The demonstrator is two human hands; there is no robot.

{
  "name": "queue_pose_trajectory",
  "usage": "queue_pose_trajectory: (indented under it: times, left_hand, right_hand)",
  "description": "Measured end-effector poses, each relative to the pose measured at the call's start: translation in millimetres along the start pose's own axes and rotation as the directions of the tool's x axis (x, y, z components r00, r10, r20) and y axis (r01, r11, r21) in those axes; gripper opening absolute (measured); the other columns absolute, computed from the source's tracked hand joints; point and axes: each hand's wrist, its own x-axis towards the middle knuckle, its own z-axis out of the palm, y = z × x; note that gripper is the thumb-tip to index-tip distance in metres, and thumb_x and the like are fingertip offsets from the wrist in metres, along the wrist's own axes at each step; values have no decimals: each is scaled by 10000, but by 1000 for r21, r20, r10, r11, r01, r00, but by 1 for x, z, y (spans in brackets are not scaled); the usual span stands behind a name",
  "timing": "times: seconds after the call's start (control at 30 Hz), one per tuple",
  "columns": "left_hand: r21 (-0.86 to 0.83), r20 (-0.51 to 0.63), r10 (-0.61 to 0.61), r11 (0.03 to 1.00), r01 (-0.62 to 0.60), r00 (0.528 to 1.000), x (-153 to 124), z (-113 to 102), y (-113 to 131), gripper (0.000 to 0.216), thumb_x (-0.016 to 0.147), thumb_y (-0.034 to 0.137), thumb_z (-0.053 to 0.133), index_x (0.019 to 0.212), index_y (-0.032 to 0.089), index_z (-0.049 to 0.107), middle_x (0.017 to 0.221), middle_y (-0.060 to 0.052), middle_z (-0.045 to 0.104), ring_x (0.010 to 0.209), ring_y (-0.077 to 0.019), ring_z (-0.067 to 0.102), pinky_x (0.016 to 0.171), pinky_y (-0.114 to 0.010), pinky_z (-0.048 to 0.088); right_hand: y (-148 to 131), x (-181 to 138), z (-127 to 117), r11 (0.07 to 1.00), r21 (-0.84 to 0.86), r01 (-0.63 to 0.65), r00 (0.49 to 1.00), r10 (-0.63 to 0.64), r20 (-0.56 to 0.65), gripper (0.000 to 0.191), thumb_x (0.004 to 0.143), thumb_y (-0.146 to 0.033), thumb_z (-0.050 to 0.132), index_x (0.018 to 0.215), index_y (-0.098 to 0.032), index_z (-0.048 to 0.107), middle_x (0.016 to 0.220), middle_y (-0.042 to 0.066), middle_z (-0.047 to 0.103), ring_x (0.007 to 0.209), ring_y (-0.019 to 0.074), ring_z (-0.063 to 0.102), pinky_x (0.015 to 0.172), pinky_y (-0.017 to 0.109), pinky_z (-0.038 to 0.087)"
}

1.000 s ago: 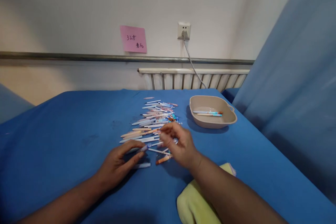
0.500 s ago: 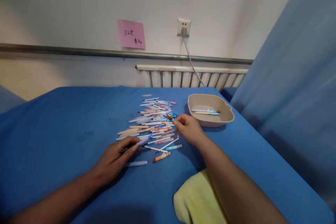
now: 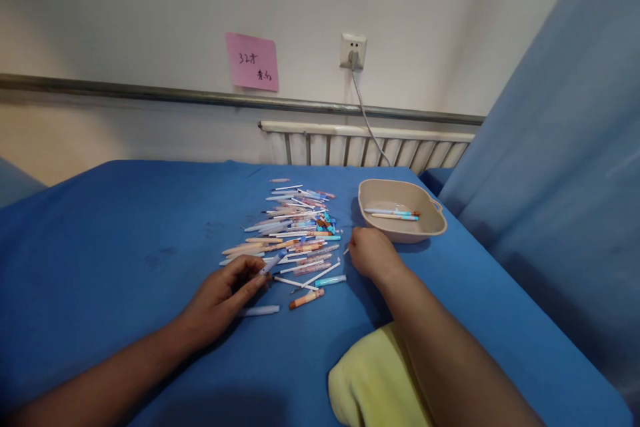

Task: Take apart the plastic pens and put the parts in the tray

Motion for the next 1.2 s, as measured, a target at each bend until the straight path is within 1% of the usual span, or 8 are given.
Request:
queue_pose_trajectory:
  times: [0.17, 0.27, 0.37, 0.5, 0.7, 0.97, 1.1, 1.2]
  left_hand:
    - [3, 1, -15, 1000, 15, 1000, 1, 0, 0, 228, 885, 404, 514, 953, 190, 554, 845, -18, 613, 802, -190, 584, 667, -264, 468]
    - [3, 6, -11, 1000, 11, 1000, 1, 1, 0, 224, 883, 401, 520, 938, 188, 564, 849, -18, 624, 801, -190, 587, 678, -271, 470]
    - [5, -2, 4, 1000, -4, 1000, 0, 1, 0, 182, 887, 358, 527, 939, 192, 579, 862, -15, 640, 804, -183, 596, 711, -281, 472]
    - [-32, -32, 47, 998, -48, 998, -3, 1, 3, 123, 881, 287, 544, 953, 206, 603, 870, -4, 662, 815, -174, 624, 765, -293, 479]
    - [-139, -77, 123, 981, -132, 989, -8, 0, 8, 88, 874, 189, 531, 944, 216, 577, 1048, -26, 688, 1021, -187, 625, 921, -343, 462]
    - [-175, -71, 132, 974, -143, 989, -10, 0, 8, 86, 862, 140, 519, 897, 214, 545, 1071, -26, 694, 1050, -180, 623, 938, -352, 458]
    - [-166, -61, 123, 977, -132, 991, -10, 0, 9, 76, 865, 149, 523, 899, 208, 555, 1058, -30, 692, 1024, -180, 628, 923, -347, 463]
    - [-153, -61, 127, 979, -135, 990, -9, -1, 10, 80, 862, 157, 536, 913, 207, 572, 1029, -27, 692, 1000, -180, 630, 907, -336, 466]
  right_hand:
    - [1, 1, 1, 992, -115, -43, 998, 47, 32, 156, 824, -224, 543, 827, -152, 681, 851, 136, 724, 818, 258, 654, 648, 291, 383]
    - [0, 3, 6, 988, -141, -70, 997, 74, 23, 216, 850, -321, 550, 909, -148, 665, 904, 136, 724, 863, 258, 656, 667, 287, 395]
    - [-1, 5, 11, 987, -142, -70, 997, 75, 31, 236, 845, -354, 571, 931, -152, 657, 923, 126, 726, 877, 253, 660, 677, 282, 401]
    - [-2, 5, 15, 993, -114, -38, 997, 46, 64, 159, 830, -299, 591, 891, -171, 662, 920, 100, 732, 881, 240, 666, 678, 274, 401]
    - [-4, 2, 17, 997, -67, -25, 996, 30, 81, 130, 808, -259, 602, 888, -165, 640, 876, 95, 730, 831, 233, 671, 637, 272, 388]
    - [-10, -3, 21, 999, -38, 10, 998, -8, 66, 159, 800, -195, 580, 954, -165, 602, 836, 98, 722, 794, 241, 665, 596, 277, 357]
    - [-12, -4, 21, 1000, -3, 30, 999, -30, 31, 136, 783, -150, 567, 912, -150, 607, 800, 116, 713, 774, 263, 660, 604, 291, 366]
    - [-16, -4, 18, 996, 63, 68, 998, -67, -18, 128, 799, -128, 530, 900, -147, 606, 796, 103, 700, 762, 241, 649, 630, 292, 393]
